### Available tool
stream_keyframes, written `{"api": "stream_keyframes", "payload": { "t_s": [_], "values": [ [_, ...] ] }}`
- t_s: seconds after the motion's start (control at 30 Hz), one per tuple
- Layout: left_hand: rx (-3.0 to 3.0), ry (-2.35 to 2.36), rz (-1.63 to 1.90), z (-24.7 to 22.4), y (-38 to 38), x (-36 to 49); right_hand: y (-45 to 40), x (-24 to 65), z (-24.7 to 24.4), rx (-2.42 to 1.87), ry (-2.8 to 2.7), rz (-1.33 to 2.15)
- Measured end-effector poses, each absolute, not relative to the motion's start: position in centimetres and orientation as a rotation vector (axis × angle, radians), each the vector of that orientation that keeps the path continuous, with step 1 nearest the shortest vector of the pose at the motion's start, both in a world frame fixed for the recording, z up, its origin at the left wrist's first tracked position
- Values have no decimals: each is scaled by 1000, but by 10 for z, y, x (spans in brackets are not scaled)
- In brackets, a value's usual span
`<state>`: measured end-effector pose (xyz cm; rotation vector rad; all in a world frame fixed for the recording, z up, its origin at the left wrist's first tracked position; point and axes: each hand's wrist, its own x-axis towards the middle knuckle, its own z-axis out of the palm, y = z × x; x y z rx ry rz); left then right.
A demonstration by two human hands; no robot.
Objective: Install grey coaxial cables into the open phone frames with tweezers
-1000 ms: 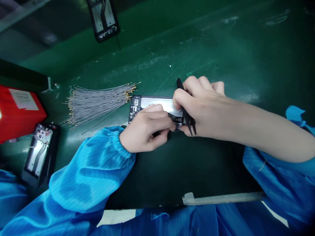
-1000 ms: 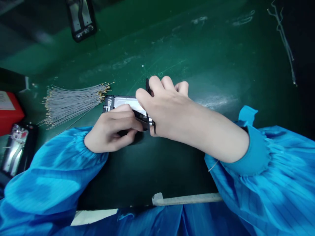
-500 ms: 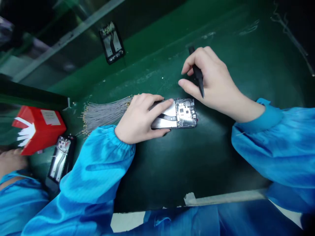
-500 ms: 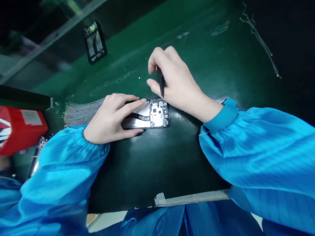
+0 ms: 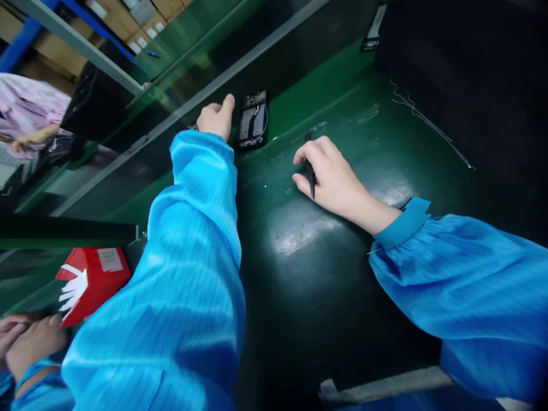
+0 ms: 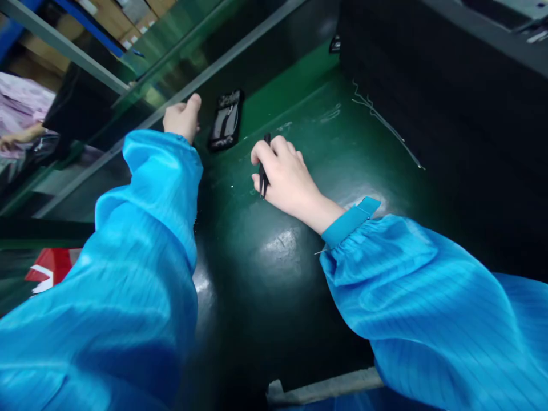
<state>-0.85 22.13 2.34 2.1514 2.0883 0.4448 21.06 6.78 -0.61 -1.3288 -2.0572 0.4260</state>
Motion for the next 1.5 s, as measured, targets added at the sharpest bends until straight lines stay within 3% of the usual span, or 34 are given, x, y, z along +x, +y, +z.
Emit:
{"api": "stream_keyframes", "payload": {
  "t_s": [0.13,0.23,0.4,0.53,0.7,0.9,1.03,1.13,1.27,1.5],
  "values": [
    [1681,2610,292,10,210,-32,67,207,-6,-1338,-2103,433],
    [1582,2639,168,3,196,-38,67,205,-7,-1346,-2124,411],
    [1698,2546,250,15,195,-47,67,205,-8,-1345,-2146,404],
    [1828,2320,420,35,183,-55,67,206,-6,-1329,-2131,398],
    [2415,1806,466,48,120,-32,62,209,1,-1275,-2084,173],
    [2670,1181,402,32,18,1,45,201,1,-986,-2279,-199],
    [2657,1071,388,18,-22,-1,33,187,-6,-806,-2479,-157],
    [2655,1151,457,15,-30,-19,27,183,-9,-738,-2588,-65],
    [2593,1603,610,13,-27,-57,24,185,-10,-635,-2677,-63],
    [2438,2032,573,2,-20,-91,20,189,-10,-580,-2730,-126]
  ]
}}
